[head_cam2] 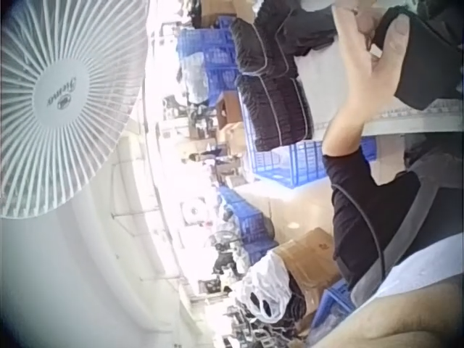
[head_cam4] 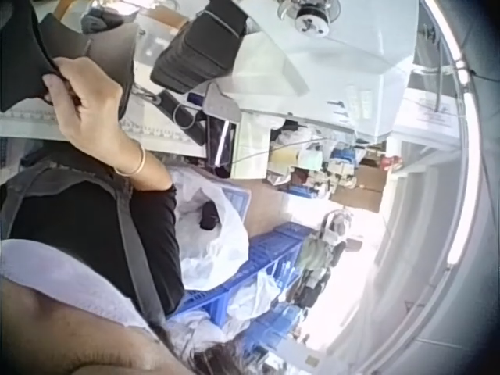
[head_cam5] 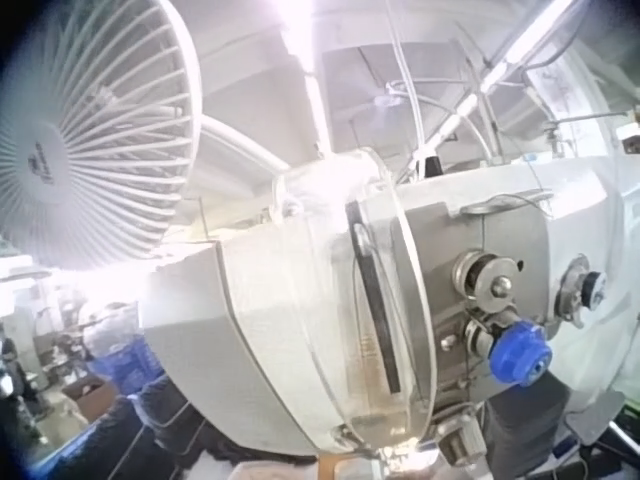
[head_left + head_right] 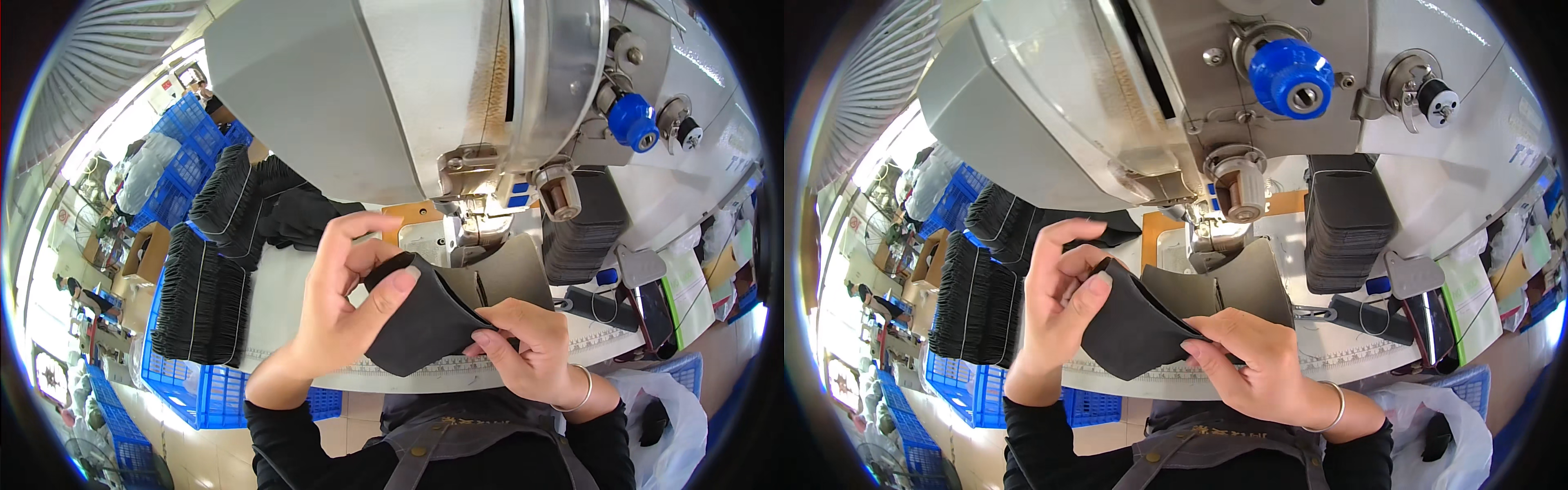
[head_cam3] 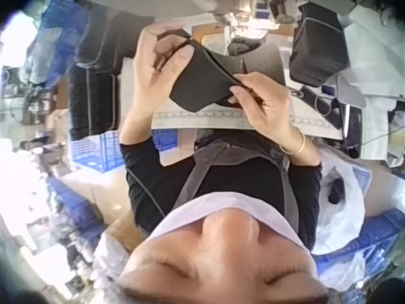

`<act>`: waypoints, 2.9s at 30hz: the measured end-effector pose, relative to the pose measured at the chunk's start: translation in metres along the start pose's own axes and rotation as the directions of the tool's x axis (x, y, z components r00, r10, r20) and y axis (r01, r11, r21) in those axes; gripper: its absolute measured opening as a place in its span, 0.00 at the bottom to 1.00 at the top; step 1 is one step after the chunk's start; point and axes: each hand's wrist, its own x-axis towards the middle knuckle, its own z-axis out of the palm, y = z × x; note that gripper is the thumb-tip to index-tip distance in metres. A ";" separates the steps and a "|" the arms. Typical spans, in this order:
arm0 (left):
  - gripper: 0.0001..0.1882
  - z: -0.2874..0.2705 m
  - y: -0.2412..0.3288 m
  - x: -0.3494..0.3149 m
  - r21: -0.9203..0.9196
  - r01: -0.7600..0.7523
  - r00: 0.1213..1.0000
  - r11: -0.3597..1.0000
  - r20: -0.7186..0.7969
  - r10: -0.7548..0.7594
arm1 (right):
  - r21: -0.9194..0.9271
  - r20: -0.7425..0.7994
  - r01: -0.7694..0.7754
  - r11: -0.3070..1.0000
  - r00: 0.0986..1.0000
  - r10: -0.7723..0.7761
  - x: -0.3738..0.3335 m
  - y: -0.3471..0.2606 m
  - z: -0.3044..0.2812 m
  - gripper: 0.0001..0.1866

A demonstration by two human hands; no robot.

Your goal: Organizing stacks of shoe upper components and stitching them using a sewing machine.

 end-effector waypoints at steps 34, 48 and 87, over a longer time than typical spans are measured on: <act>0.22 -0.019 -0.053 0.069 0.073 0.436 0.768 0.897 0.488 -0.414 | -0.028 0.234 -0.628 0.778 0.752 0.616 0.043 -0.007 -0.038 0.15; 0.18 -0.011 -0.080 0.069 0.098 0.482 0.767 0.871 0.434 -0.473 | -0.196 0.117 -0.420 0.886 0.887 0.446 0.034 0.005 -0.035 0.14; 0.11 0.002 -0.089 0.070 -0.058 0.446 0.859 0.893 0.310 -0.409 | -0.249 0.108 -0.380 0.891 0.903 0.416 0.036 0.017 -0.044 0.12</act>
